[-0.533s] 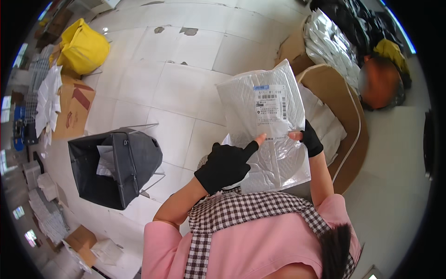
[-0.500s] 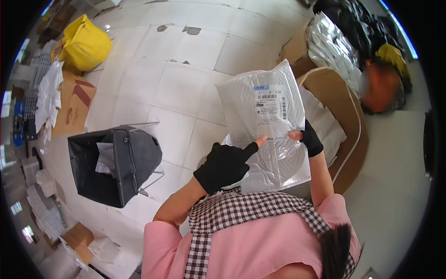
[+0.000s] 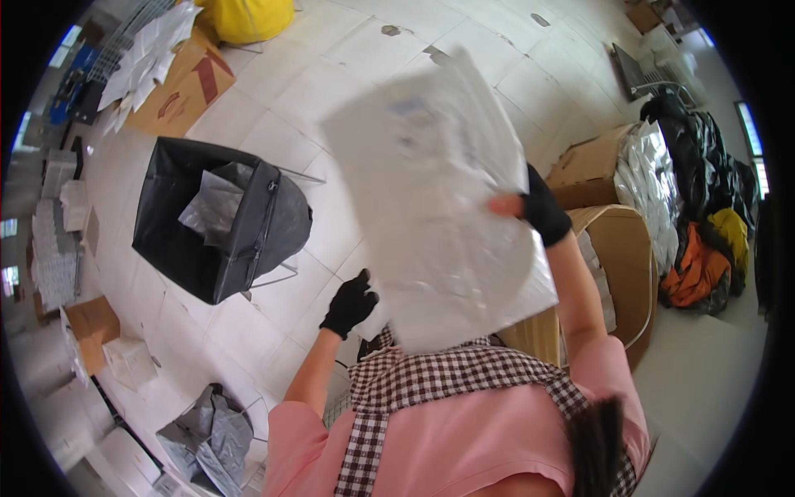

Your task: The person repeatedly picks up white padded envelopes from a large cardboard box, peels off the shipping labels, and places the envelopes into a black bin. The process is performed one at a time in a repetitive loop.

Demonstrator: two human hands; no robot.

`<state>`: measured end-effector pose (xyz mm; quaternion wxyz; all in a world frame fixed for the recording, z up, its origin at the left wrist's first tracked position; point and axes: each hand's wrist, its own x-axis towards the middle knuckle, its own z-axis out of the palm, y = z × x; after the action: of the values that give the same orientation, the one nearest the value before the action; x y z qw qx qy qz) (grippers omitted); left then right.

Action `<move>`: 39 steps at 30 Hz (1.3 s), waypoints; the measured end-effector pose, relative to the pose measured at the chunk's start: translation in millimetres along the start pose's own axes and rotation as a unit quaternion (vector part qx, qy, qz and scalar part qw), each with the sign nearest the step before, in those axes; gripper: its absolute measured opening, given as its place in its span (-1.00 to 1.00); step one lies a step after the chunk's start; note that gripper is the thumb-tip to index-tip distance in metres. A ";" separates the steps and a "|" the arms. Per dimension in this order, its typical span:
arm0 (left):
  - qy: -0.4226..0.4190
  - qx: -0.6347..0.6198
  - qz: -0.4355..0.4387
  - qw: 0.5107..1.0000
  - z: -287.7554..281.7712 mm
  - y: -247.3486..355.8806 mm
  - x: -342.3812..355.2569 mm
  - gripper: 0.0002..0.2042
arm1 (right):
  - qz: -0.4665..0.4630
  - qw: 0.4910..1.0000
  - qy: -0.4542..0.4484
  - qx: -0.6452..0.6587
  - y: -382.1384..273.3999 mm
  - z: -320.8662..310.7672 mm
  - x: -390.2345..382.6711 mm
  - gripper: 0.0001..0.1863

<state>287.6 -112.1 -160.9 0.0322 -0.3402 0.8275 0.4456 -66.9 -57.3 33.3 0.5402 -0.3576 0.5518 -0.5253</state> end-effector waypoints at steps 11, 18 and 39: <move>0.263 -0.340 0.024 0.903 -46.9 135.7 29.2 -0.37 | 0.173 0.940 -0.183 -0.229 26.3 44.0 66.2 -0.32; 0.091 -0.348 -0.018 0.933 -16.9 120.2 10.4 -0.33 | 0.121 0.953 0.029 0.277 157.9 61.5 -19.1 -0.49; -0.255 0.016 0.157 0.954 54.9 269.3 102.0 -0.75 | -0.059 0.983 0.175 -0.016 131.1 -86.1 -186.7 -0.84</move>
<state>36.4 -24.8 -37.6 0.1774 -0.0803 0.8415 0.5039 -97.9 164.3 -63.7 0.3976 -0.3009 0.6237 -0.6020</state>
